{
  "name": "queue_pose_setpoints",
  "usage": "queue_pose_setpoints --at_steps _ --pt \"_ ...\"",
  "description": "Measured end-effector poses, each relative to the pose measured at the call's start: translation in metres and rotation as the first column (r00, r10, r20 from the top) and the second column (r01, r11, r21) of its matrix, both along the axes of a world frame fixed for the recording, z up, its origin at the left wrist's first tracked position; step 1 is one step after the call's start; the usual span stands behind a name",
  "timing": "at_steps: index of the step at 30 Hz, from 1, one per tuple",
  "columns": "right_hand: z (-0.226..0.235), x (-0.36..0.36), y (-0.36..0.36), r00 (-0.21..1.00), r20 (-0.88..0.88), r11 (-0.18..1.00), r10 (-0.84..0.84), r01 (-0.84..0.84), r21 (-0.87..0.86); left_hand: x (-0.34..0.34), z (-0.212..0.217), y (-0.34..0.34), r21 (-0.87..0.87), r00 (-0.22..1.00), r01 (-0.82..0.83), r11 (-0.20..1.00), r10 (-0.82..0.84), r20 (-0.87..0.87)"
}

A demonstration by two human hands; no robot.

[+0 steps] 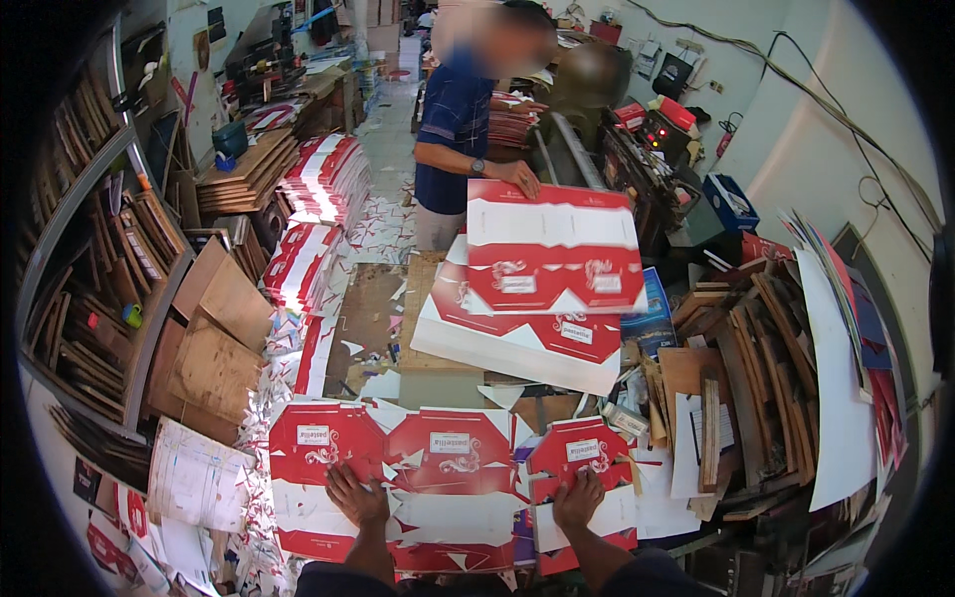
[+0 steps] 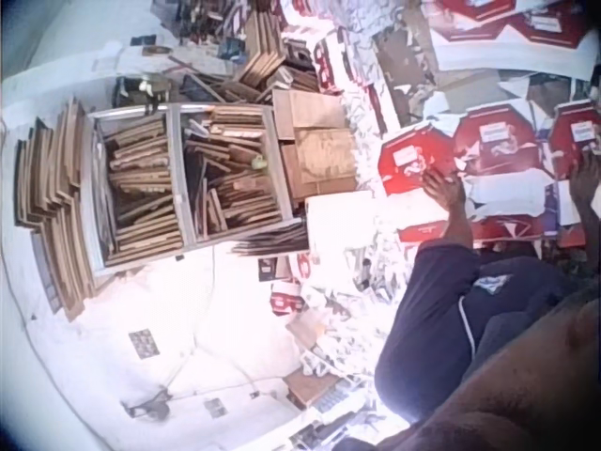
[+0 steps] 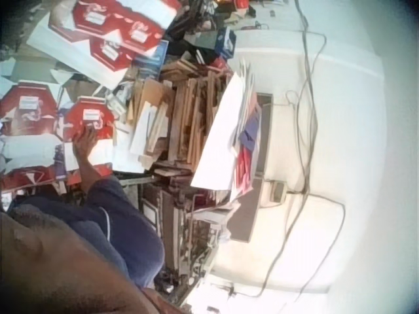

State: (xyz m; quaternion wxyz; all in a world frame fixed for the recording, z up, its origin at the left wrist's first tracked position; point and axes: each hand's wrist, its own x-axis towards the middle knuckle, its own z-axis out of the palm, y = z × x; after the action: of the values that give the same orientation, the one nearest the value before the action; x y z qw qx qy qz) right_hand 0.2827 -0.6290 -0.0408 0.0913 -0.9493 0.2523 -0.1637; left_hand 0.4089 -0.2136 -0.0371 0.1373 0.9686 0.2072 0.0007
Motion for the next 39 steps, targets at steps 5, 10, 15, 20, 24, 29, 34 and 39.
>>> queue_pose_setpoints --at_steps 5,10,15,20,24,29,34,39 --pt "0.009 0.006 0.005 0.999 -0.045 0.996 -0.026 0.029 0.085 -0.001 -0.001 0.002 0.02 1.0 -0.017 1.0 0.017 -0.004" --pt "0.003 0.004 0.006 1.0 -0.011 0.998 -0.024 0.025 0.066 0.0 0.007 0.002 -0.045 1.0 -0.014 0.999 0.013 -0.019" --pt "-0.005 0.001 0.006 0.998 -0.043 0.996 -0.045 0.048 0.069 -0.002 0.007 0.003 -0.041 1.0 -0.006 0.999 0.006 -0.001" --pt "-0.009 -0.001 0.004 0.999 -0.025 0.998 -0.038 0.04 0.051 -0.003 0.008 0.003 -0.05 1.0 -0.009 0.999 0.009 -0.002" --pt "-0.011 -0.002 0.003 1.0 0.007 0.999 -0.021 0.02 0.039 -0.002 0.006 0.001 -0.027 1.0 -0.005 1.0 0.005 -0.006" --pt "-0.008 0.001 0.001 1.0 0.028 1.0 0.007 -0.007 0.001 0.0 0.001 0.002 -0.027 0.999 -0.017 0.999 0.016 -0.035" --pt "-0.004 0.002 0.0 0.999 0.035 1.0 0.02 -0.019 -0.011 -0.001 0.005 0.001 -0.034 1.0 0.004 0.999 -0.003 0.014" --pt "-0.002 0.002 0.001 1.0 0.004 0.999 -0.013 0.013 0.052 0.0 -0.002 0.002 -0.014 0.996 0.027 1.0 -0.025 0.08"
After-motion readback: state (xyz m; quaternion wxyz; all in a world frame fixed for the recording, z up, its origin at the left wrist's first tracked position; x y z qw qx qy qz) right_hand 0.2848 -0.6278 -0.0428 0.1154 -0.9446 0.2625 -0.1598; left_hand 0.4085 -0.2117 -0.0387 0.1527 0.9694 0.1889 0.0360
